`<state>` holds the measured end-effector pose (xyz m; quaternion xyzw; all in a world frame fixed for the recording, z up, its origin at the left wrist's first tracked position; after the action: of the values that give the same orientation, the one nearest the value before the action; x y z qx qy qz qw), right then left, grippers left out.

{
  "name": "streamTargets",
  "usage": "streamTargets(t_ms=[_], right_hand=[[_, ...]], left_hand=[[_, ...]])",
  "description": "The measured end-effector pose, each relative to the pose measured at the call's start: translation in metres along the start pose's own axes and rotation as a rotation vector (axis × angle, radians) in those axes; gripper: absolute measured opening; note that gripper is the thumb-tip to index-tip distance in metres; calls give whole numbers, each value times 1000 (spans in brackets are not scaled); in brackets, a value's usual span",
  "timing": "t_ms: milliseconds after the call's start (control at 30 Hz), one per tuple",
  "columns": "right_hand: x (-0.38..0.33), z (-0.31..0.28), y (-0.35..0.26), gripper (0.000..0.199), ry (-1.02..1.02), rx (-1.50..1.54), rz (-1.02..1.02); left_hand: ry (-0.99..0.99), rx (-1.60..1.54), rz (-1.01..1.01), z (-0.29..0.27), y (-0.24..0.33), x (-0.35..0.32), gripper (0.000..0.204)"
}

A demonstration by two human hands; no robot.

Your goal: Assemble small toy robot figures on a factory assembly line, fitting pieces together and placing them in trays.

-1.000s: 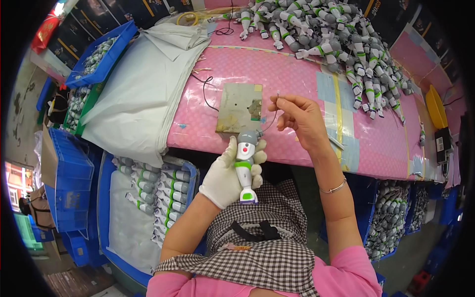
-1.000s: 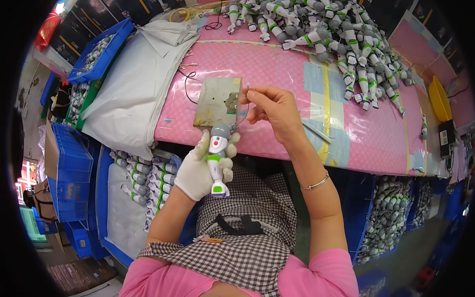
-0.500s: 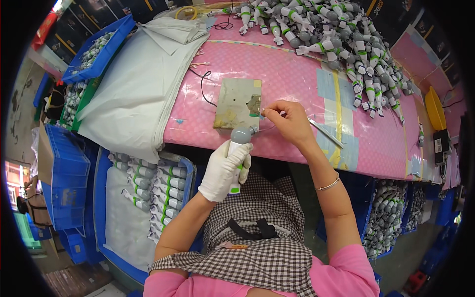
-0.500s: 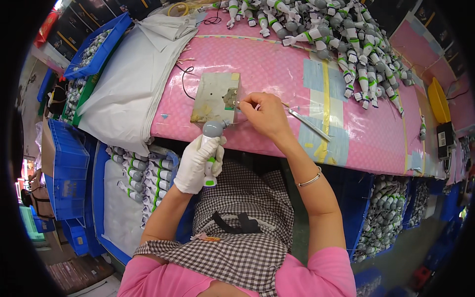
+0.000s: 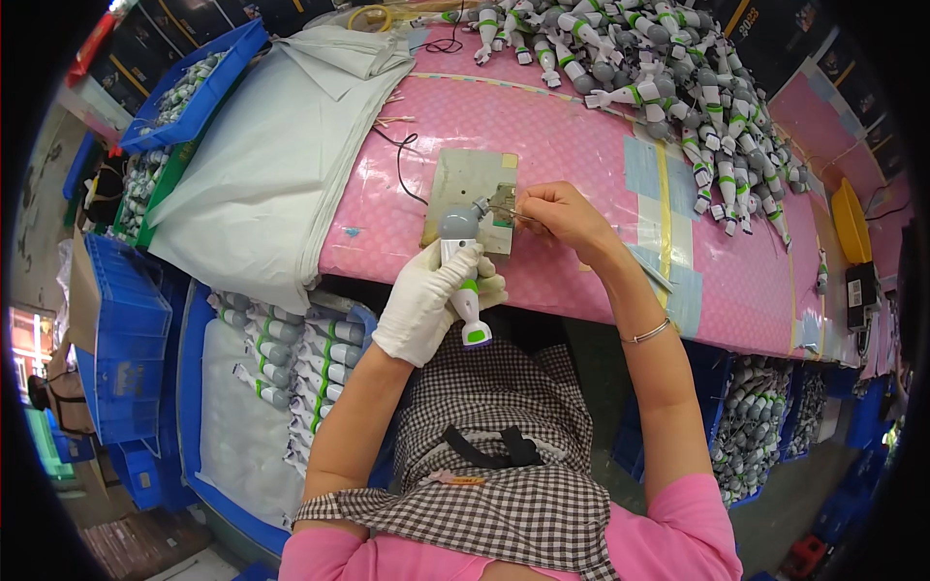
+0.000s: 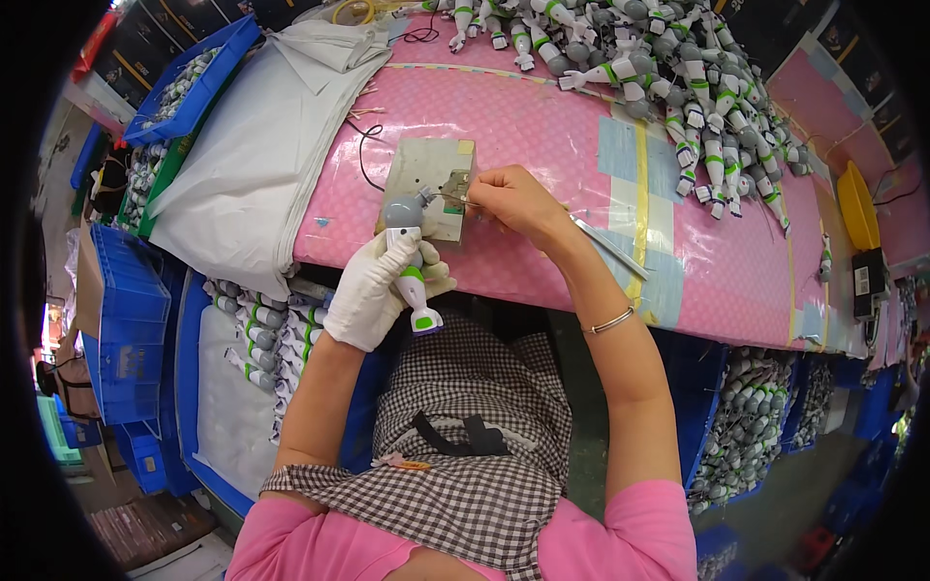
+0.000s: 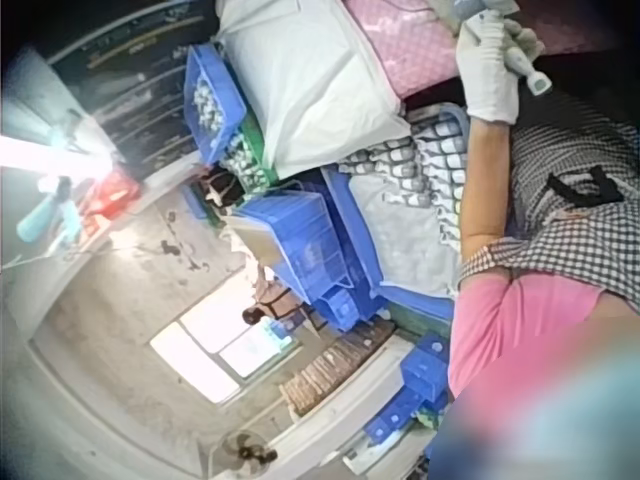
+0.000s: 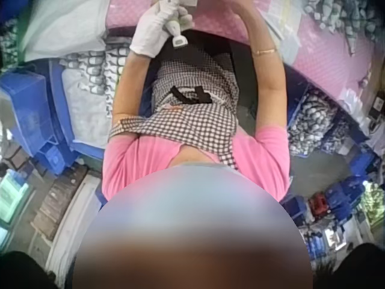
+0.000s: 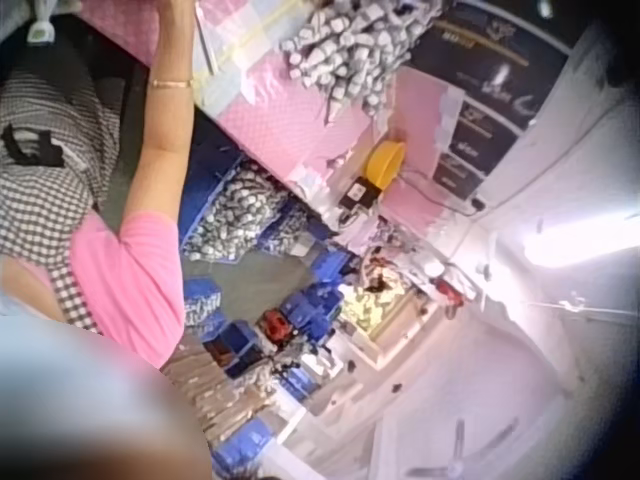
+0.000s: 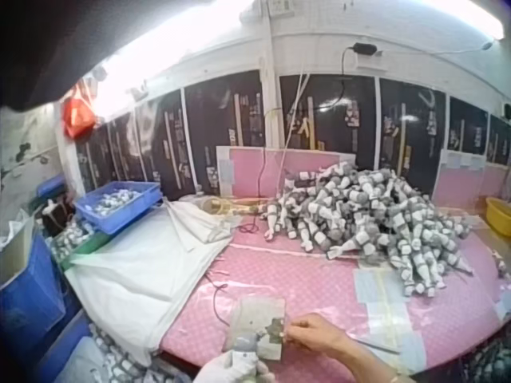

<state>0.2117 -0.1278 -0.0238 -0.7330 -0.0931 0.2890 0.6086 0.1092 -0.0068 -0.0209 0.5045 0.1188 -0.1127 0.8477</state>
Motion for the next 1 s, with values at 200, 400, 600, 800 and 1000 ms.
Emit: streamTargets(t_ms=[200,400,600,800,1000], right_hand=[[-3,-1,-1,22,103,-29,-26],[-3,-9,7,20,88,44,11],[-38,-86,3,29,454,192,-82],[-58,-79,-4,21,867,-945,-350],[-83,-98,-9,9,948,-351,-411]], left_hand=[[-45,-34,56,1,3,2,25],[-55,-47,37,7,3,-1,24],[-68,-330,-103,0,-6,-21,28],[-164,-416,-193,42,-43,-35,28],[27,-396,-288,36,-80,-35,27]])
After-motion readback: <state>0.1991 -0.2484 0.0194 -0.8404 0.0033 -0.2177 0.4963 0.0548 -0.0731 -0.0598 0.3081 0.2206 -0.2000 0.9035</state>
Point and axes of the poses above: each hand's wrist, its own x-axis towards the middle knuckle, its own z-axis out of the palm, y = z × x, the point moved 10 cm from there along x, towards the middle knuckle, and after that the axes turned 4 degrees about z, right-handed, at the moved point
